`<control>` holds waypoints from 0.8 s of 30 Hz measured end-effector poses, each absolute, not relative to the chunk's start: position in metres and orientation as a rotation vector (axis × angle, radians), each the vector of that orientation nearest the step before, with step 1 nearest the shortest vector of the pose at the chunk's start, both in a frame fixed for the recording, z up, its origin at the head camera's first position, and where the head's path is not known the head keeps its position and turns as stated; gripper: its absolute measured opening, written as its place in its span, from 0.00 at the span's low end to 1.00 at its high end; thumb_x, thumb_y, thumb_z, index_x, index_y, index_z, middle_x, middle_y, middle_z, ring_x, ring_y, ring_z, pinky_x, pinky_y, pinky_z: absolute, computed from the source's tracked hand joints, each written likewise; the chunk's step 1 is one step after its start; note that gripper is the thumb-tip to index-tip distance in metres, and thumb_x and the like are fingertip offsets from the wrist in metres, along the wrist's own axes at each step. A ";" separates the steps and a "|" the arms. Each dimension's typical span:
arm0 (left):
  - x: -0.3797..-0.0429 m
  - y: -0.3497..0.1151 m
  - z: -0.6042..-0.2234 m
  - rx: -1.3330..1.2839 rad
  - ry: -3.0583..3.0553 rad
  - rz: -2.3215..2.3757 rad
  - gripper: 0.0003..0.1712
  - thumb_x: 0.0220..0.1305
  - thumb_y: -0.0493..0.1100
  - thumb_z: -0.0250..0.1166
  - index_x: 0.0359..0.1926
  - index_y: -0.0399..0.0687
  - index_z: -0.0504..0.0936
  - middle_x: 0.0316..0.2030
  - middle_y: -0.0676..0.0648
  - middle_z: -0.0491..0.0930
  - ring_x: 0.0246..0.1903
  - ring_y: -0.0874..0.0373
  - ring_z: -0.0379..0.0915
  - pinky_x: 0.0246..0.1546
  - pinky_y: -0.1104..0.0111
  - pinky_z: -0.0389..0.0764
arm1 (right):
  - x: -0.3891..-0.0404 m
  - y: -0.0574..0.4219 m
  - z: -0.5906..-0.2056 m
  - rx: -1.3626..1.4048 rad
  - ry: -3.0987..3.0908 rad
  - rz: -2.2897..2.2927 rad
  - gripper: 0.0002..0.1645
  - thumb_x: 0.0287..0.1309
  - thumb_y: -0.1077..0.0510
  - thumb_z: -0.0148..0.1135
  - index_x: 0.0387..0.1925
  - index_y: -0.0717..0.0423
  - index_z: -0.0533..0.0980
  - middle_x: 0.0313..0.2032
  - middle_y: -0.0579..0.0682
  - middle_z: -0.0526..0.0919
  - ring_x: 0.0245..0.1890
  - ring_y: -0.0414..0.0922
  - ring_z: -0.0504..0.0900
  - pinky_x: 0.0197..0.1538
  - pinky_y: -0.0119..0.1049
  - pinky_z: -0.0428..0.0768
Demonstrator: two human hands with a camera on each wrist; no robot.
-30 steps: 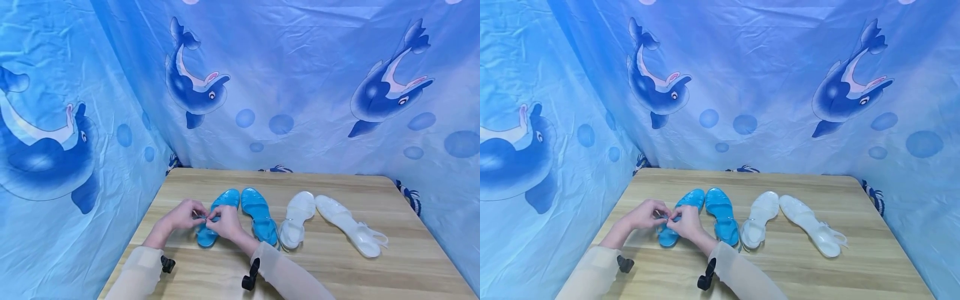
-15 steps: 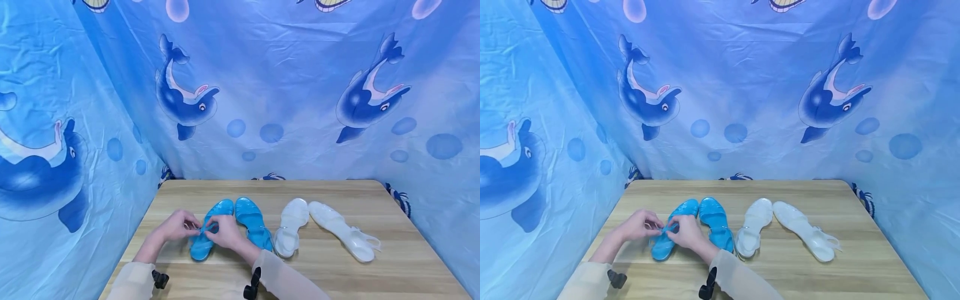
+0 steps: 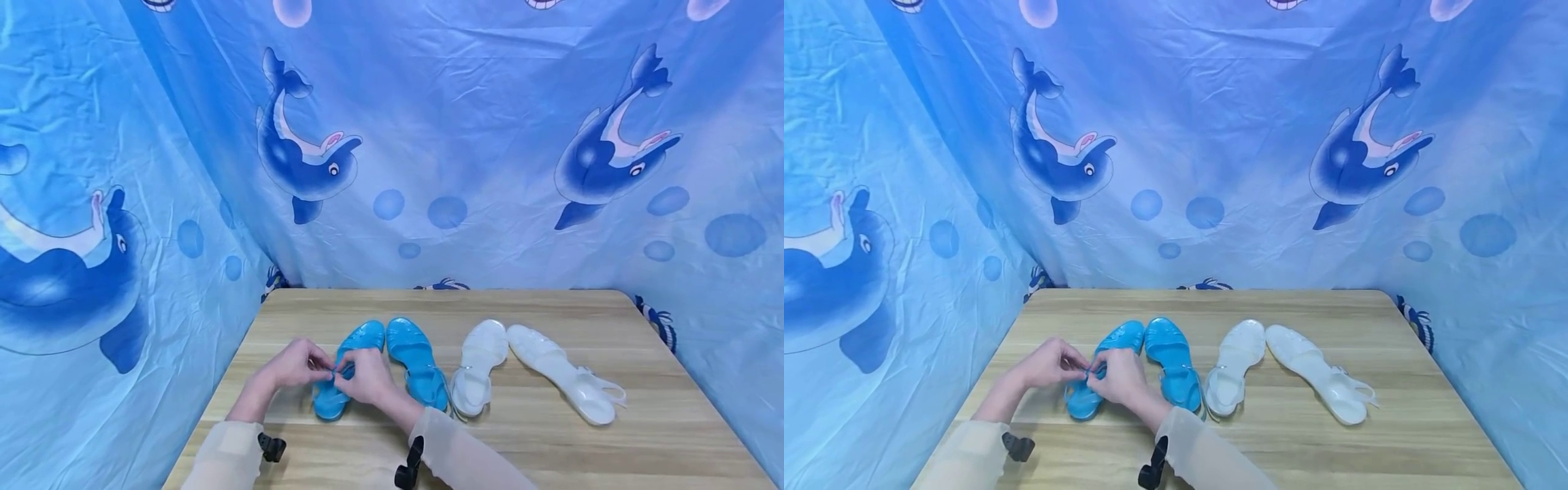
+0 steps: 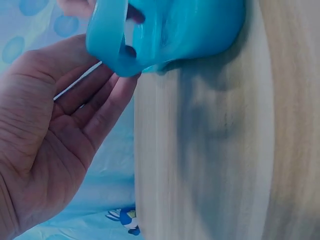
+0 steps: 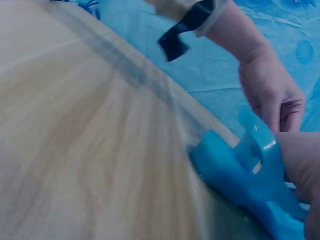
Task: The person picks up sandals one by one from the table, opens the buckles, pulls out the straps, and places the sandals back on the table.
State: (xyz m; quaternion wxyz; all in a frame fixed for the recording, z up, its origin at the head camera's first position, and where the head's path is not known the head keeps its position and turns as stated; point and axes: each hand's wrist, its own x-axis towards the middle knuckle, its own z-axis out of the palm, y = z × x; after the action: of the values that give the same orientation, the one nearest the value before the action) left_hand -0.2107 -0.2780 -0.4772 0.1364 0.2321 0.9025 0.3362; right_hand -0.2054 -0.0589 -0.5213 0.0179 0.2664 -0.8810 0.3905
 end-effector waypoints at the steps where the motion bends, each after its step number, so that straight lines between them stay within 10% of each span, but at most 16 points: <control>1: -0.210 -0.278 -0.478 0.685 2.608 0.986 0.10 0.64 0.40 0.77 0.45 0.43 0.93 0.39 0.49 0.93 0.34 0.68 0.84 0.39 0.72 0.86 | -0.206 -0.059 -0.521 0.842 -2.739 1.202 0.03 0.62 0.50 0.77 0.37 0.42 0.90 0.34 0.38 0.92 0.23 0.27 0.77 0.26 0.22 0.73; 17: -0.209 -0.284 -0.487 0.662 2.657 1.013 0.09 0.66 0.39 0.75 0.45 0.43 0.94 0.39 0.51 0.91 0.36 0.69 0.82 0.41 0.73 0.86 | -0.205 -0.058 -0.535 0.848 -2.675 1.374 0.01 0.61 0.54 0.77 0.35 0.45 0.91 0.33 0.38 0.92 0.29 0.24 0.79 0.35 0.20 0.78; 24: -0.211 -0.281 -0.482 0.656 2.637 1.016 0.08 0.63 0.40 0.77 0.43 0.44 0.94 0.37 0.50 0.92 0.33 0.68 0.83 0.37 0.72 0.85 | -0.204 -0.057 -0.529 0.867 -2.665 1.214 0.04 0.63 0.51 0.76 0.39 0.43 0.91 0.35 0.39 0.92 0.17 0.26 0.70 0.23 0.22 0.70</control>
State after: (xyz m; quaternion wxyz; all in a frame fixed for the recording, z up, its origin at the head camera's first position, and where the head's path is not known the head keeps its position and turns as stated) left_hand -0.2111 -0.2807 -0.4818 0.1197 0.2246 0.9024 0.3477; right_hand -0.2044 -0.0573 -0.5293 0.0438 0.2837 -0.8717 0.3973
